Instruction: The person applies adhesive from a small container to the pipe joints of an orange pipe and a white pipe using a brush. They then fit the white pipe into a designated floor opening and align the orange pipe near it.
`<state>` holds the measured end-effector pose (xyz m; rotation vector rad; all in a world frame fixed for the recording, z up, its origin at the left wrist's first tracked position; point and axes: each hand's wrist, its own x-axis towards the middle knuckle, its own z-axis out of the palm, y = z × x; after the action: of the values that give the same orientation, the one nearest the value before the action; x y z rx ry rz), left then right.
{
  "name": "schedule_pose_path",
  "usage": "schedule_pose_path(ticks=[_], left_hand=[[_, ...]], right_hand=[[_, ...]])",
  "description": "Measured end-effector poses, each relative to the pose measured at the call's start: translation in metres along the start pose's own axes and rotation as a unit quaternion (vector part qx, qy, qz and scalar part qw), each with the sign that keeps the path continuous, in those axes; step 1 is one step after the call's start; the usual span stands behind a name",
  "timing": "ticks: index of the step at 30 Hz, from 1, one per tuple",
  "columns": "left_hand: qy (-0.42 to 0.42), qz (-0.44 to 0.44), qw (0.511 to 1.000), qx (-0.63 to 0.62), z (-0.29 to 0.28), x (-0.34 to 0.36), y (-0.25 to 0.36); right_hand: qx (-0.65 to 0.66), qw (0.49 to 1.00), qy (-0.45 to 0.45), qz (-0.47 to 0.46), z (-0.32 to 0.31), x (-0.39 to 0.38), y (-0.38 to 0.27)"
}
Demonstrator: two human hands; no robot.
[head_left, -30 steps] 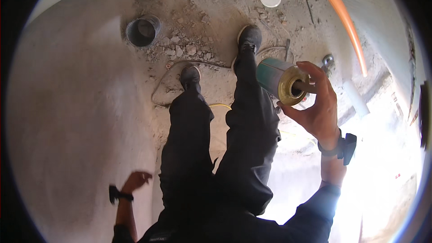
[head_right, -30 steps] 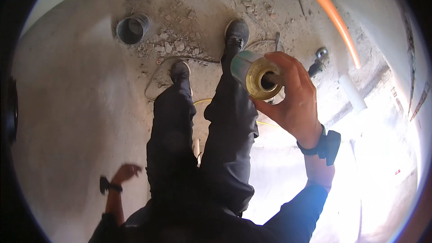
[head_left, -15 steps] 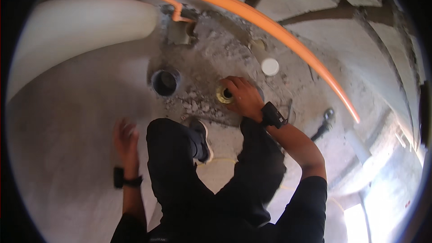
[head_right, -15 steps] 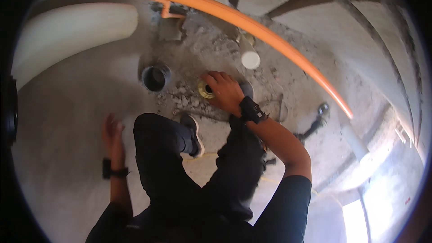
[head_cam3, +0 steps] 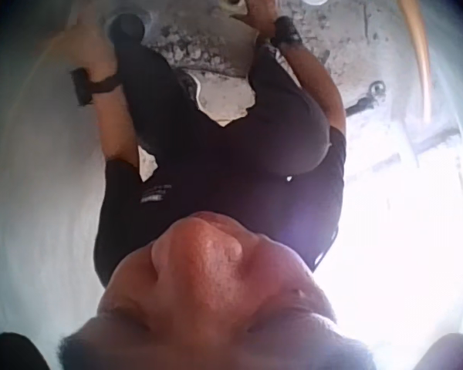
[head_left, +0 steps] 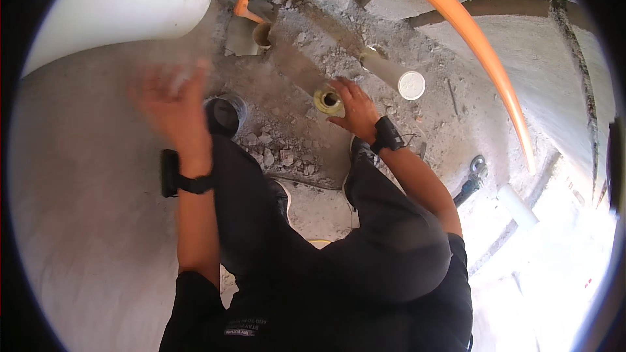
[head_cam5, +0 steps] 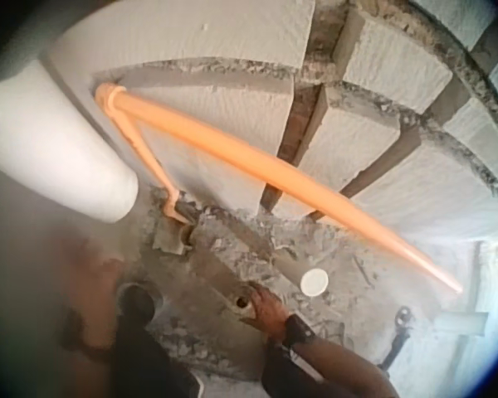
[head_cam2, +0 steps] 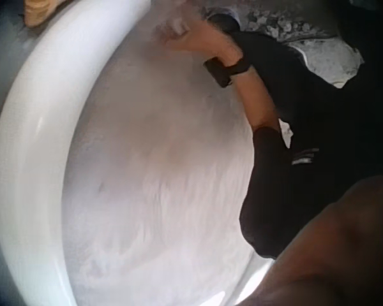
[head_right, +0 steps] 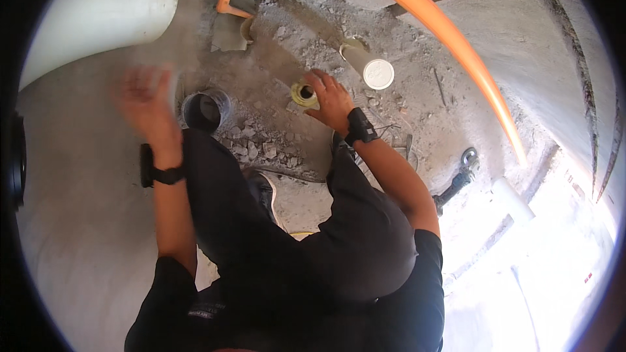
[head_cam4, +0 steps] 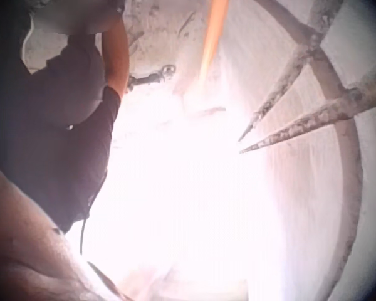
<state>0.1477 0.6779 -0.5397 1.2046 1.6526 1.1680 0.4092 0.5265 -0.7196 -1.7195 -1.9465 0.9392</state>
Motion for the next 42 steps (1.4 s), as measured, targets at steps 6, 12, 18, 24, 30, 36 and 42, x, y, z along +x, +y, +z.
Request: schedule_pose_path(ticks=[6, 12, 18, 24, 30, 36, 42], left_hand=[[-0.367, 0.112, 0.895, 0.227, 0.05, -0.071, -0.097], [-0.419, 0.09, 0.867, 0.255, 0.099, -0.103, -0.168], [-0.359, 0.117, 0.892, 0.248, 0.103, -0.105, -0.189], [-0.36, 0.135, 0.897, 0.217, 0.114, -0.096, -0.193], [-0.365, 0.145, 0.892, 0.225, 0.116, -0.087, -0.2], [-0.358, 0.126, 0.875, 0.299, 0.081, -0.075, -0.17], [-0.261, -0.061, 0.937, 0.226, -0.043, -0.023, -0.033]], right_hand=[[0.012, 0.996, 0.04, 0.084, -0.018, -0.012, -0.022], [0.031, 0.989, 0.086, 0.116, -0.006, 0.008, -0.021], [0.022, 0.997, 0.065, 0.025, -0.002, -0.001, -0.031], [-0.047, 0.996, 0.027, -0.067, -0.007, -0.011, -0.018], [-0.006, 0.995, 0.09, -0.04, -0.028, -0.003, -0.028], [0.003, 0.988, 0.146, -0.043, -0.054, -0.007, -0.058], [-0.002, 0.975, 0.213, 0.06, -0.096, -0.037, -0.08]])
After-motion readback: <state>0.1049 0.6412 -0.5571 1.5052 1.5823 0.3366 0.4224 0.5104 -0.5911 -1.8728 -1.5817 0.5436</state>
